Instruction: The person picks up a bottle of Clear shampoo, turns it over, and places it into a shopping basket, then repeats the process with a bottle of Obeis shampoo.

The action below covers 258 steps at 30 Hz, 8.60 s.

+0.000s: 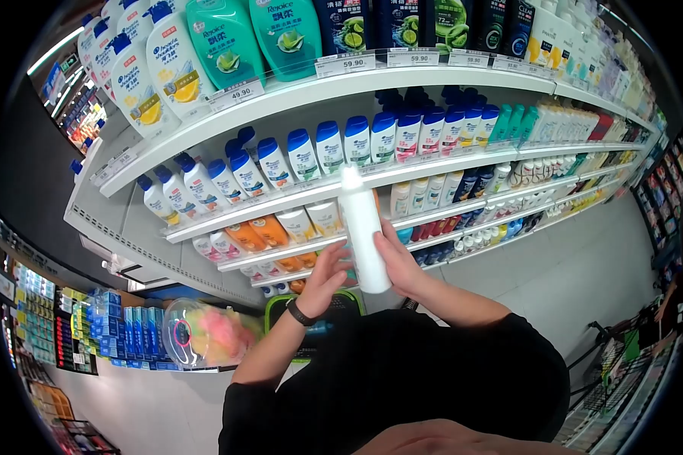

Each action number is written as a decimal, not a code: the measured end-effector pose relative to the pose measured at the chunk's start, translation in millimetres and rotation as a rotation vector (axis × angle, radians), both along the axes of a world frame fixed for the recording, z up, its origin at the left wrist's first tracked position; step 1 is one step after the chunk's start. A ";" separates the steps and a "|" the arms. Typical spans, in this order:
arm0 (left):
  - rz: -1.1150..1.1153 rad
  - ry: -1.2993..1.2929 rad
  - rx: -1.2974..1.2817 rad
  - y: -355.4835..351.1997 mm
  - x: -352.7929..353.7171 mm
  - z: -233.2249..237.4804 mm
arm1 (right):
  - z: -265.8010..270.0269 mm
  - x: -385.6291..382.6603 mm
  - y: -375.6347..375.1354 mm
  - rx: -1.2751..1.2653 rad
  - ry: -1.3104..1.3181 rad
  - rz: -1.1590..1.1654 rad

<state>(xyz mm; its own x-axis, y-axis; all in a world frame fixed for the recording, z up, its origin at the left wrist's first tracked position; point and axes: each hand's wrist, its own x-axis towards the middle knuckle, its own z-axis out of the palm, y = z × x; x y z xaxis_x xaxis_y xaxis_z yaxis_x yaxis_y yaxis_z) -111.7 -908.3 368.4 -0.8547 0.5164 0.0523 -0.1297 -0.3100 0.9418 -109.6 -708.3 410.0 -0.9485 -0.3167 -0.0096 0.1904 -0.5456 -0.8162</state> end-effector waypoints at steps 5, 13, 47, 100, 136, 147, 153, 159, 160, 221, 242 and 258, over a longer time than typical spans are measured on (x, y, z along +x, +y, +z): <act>0.134 0.132 0.153 34.0 -5.1 17.7 | 18.4 19.7 -16.7 0.846 0.802 -0.506; -0.063 0.000 0.404 10.3 -57.8 50.9 | -51.6 25.6 10.8 0.795 0.668 -0.391; 0.177 0.315 0.450 31.6 -131.7 161.9 | -152.1 16.6 31.1 0.742 0.062 0.214; 0.303 0.274 0.434 37.1 -140.4 160.6 | -150.0 20.4 28.9 0.841 0.099 0.252; 0.132 -0.055 0.498 35.5 -70.1 93.0 | -152.1 12.1 20.8 0.656 0.016 0.140; 0.104 -0.279 0.453 15.3 14.5 -10.3 | -105.6 6.5 10.6 0.182 -0.202 -0.043; 0.213 -0.303 0.328 -5.0 53.4 -26.0 | -60.7 -1.6 -15.6 0.171 -0.070 0.085; 0.325 0.081 0.058 -38.3 81.6 -42.7 | -67.3 -7.6 -53.7 0.210 -0.216 0.174; 0.312 -0.040 0.241 -47.7 88.1 -41.5 | -68.2 -13.5 -53.2 0.118 -0.285 0.280; 1.087 -0.894 0.572 -158.1 361.5 -115.4 | -130.8 57.6 -282.0 0.794 0.190 1.299; 0.610 -0.925 -1.073 -135.9 283.3 -434.6 | -399.6 -1.4 -224.8 1.065 -0.715 0.636; 0.147 -1.579 -0.757 3.6 261.9 -488.3 | -694.1 -41.9 -258.0 1.625 -0.653 0.870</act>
